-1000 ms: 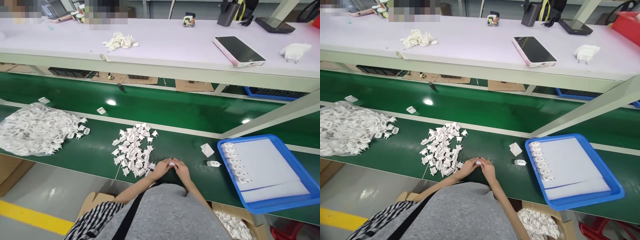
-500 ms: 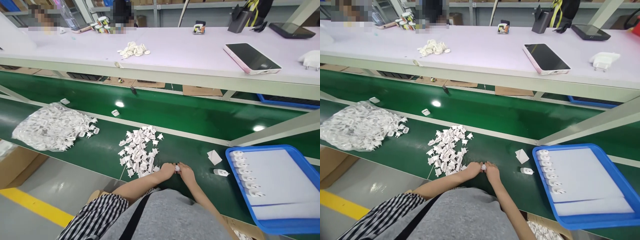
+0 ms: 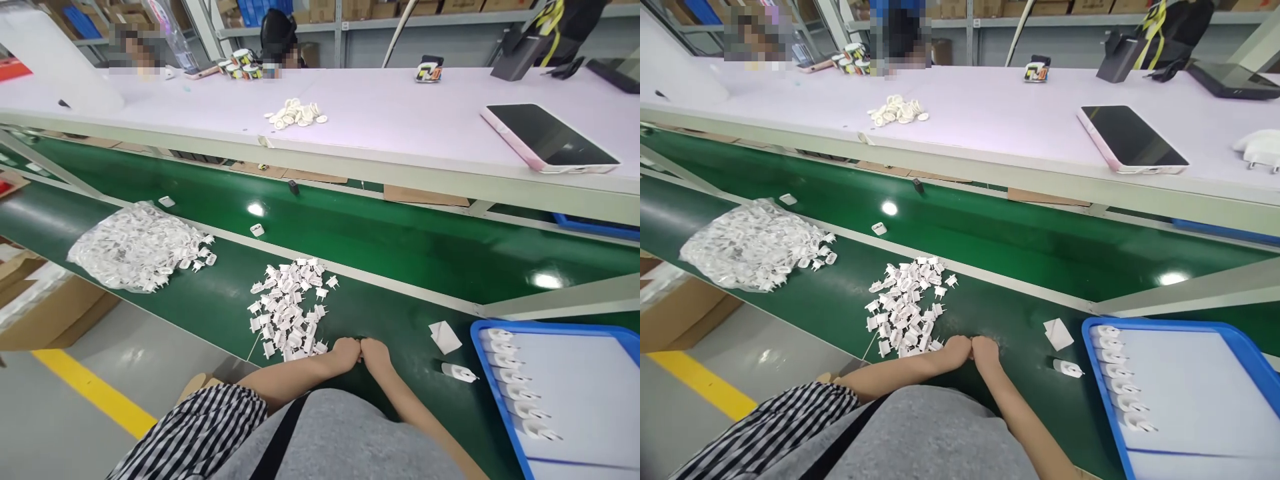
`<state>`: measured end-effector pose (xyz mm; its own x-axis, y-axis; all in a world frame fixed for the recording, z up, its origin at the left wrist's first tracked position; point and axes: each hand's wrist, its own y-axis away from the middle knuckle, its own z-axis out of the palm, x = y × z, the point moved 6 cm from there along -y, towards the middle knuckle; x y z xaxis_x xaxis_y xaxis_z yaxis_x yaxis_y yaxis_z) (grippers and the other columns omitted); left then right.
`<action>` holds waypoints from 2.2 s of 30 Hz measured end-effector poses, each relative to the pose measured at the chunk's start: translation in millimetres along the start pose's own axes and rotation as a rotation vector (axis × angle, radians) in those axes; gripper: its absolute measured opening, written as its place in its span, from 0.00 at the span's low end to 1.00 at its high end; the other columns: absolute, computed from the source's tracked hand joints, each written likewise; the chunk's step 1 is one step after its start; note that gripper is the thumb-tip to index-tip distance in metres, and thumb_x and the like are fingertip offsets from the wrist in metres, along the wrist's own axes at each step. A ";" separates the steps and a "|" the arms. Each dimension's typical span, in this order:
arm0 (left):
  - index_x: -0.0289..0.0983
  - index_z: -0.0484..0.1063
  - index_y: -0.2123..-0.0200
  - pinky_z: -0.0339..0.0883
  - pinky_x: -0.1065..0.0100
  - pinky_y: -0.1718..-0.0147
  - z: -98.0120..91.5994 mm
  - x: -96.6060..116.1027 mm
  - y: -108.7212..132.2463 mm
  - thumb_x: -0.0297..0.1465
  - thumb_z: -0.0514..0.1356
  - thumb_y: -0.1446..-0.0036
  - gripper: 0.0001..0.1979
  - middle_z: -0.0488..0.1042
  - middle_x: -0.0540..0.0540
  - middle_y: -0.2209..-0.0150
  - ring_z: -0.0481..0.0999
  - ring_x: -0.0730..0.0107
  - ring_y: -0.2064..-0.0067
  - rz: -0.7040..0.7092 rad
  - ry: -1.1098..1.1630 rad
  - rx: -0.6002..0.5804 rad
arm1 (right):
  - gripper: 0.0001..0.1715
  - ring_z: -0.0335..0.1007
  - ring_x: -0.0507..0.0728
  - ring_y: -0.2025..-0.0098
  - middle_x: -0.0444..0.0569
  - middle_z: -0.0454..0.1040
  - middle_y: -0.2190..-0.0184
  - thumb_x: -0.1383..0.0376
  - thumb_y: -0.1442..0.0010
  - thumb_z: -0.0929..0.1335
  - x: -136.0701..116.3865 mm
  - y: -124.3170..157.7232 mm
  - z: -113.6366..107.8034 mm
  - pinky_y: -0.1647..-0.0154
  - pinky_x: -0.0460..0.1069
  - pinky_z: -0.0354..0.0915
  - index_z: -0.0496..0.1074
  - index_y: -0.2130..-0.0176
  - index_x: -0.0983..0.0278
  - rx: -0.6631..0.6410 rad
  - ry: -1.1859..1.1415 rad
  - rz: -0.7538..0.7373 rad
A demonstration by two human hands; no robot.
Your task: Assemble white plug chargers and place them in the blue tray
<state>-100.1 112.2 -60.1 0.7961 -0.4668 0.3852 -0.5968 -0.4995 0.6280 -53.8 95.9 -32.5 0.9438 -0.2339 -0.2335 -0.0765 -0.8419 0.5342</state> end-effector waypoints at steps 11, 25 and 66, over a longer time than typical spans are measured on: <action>0.29 0.65 0.64 0.63 0.65 0.69 21.1 26.3 36.9 0.24 0.52 0.56 0.13 0.70 0.36 0.66 0.69 0.59 0.64 0.206 -0.171 -0.052 | 0.13 0.66 0.56 0.64 0.53 0.70 0.66 0.72 0.55 0.61 11.6 49.9 29.9 0.69 0.45 0.57 0.65 0.65 0.67 -0.055 0.006 0.008; 0.28 0.66 0.66 0.63 0.65 0.74 42.7 44.9 43.9 0.21 0.47 0.55 0.12 0.69 0.35 0.68 0.70 0.58 0.67 0.370 -0.242 0.003 | 0.14 0.64 0.52 0.65 0.49 0.66 0.64 0.74 0.51 0.56 27.8 77.5 49.3 0.70 0.43 0.55 0.65 0.67 0.63 0.109 -0.135 0.103; 0.31 0.66 0.71 0.62 0.73 0.70 -3.9 -2.4 -19.0 0.17 0.54 0.63 0.12 0.68 0.50 0.74 0.68 0.79 0.73 -0.115 1.188 0.014 | 0.27 0.65 0.53 0.65 0.49 0.61 0.56 0.62 0.57 0.60 52.8 48.7 53.8 0.66 0.47 0.62 0.57 0.54 0.59 0.457 -0.820 0.017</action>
<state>-90.3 125.7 -70.4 0.4354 0.5451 0.7164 -0.5107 -0.5058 0.6952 -25.0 16.4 -62.6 0.4338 -0.3709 -0.8211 -0.3709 -0.9041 0.2123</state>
